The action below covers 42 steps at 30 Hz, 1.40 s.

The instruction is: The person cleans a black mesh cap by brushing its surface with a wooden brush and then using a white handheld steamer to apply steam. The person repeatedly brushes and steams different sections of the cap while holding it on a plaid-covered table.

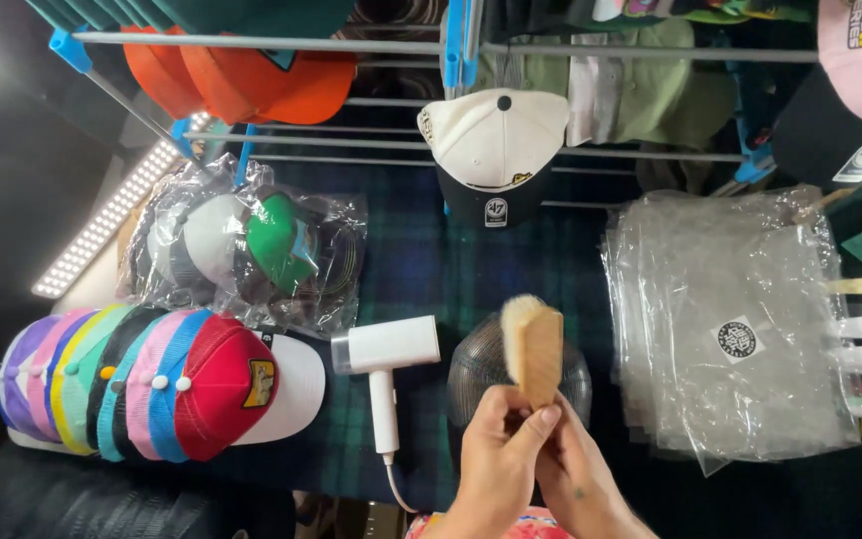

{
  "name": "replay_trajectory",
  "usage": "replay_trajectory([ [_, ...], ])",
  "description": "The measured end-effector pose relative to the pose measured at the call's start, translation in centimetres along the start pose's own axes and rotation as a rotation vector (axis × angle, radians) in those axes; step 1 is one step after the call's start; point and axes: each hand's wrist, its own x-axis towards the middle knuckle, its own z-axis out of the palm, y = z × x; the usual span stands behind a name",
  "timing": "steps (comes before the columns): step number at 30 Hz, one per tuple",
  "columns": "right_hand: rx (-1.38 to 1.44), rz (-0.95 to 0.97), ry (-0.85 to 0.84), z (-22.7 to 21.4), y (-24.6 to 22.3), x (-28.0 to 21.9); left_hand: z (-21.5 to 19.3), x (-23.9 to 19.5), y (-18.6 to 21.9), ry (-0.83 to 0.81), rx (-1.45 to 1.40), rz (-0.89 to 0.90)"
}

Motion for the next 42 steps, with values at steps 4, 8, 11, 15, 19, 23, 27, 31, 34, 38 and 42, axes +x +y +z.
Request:
replay_trajectory([
  [4, -0.629, -0.254, -0.138, -2.9, -1.7, 1.4, -3.2, -0.1, -2.1, 0.163, 0.406, 0.583],
  [8, -0.926, 0.297, -0.275, -5.3, -3.5, 6.6, -8.7, 2.5, -11.3, 0.247, 0.627, 0.142],
  [11, -0.829, 0.523, -0.163, -8.4, -1.9, 11.5, -9.3, 2.8, -10.0, 0.064, 0.332, -0.041],
  [15, -0.710, 0.612, -0.178, -9.5, 1.0, 10.6, -10.9, 5.1, -14.5, -0.059, 0.137, 0.115],
  [19, -0.723, 0.133, 0.038, -7.7, 1.9, 2.6, -12.0, 4.0, -17.9, 0.022, 0.076, -0.064],
  [23, -0.925, -0.095, 0.102, -9.2, 6.6, 0.0, -11.9, 3.7, -17.9, 0.065, 0.065, -0.074],
  [27, -1.047, 0.210, 0.281, -11.5, 4.9, -0.4, -12.0, 4.6, -18.3, 0.051, -0.038, -0.082],
  [31, -1.034, -0.405, 0.149, -4.9, 4.0, -3.5, -13.0, 4.9, -16.7, -0.045, -0.287, -0.310],
  [34, -1.154, -0.755, -0.105, -1.4, 4.2, -5.3, -14.2, 5.2, -18.0, -0.078, -0.375, -0.372],
  [38, -1.161, -0.327, -0.485, -0.8, 6.0, -6.6, -14.2, 3.6, -14.5, -0.188, -0.559, -0.461],
  [42, -1.120, -0.571, -0.290, 1.4, 9.7, -5.6, -14.8, 3.1, -15.6, -0.167, -0.655, -0.572],
])
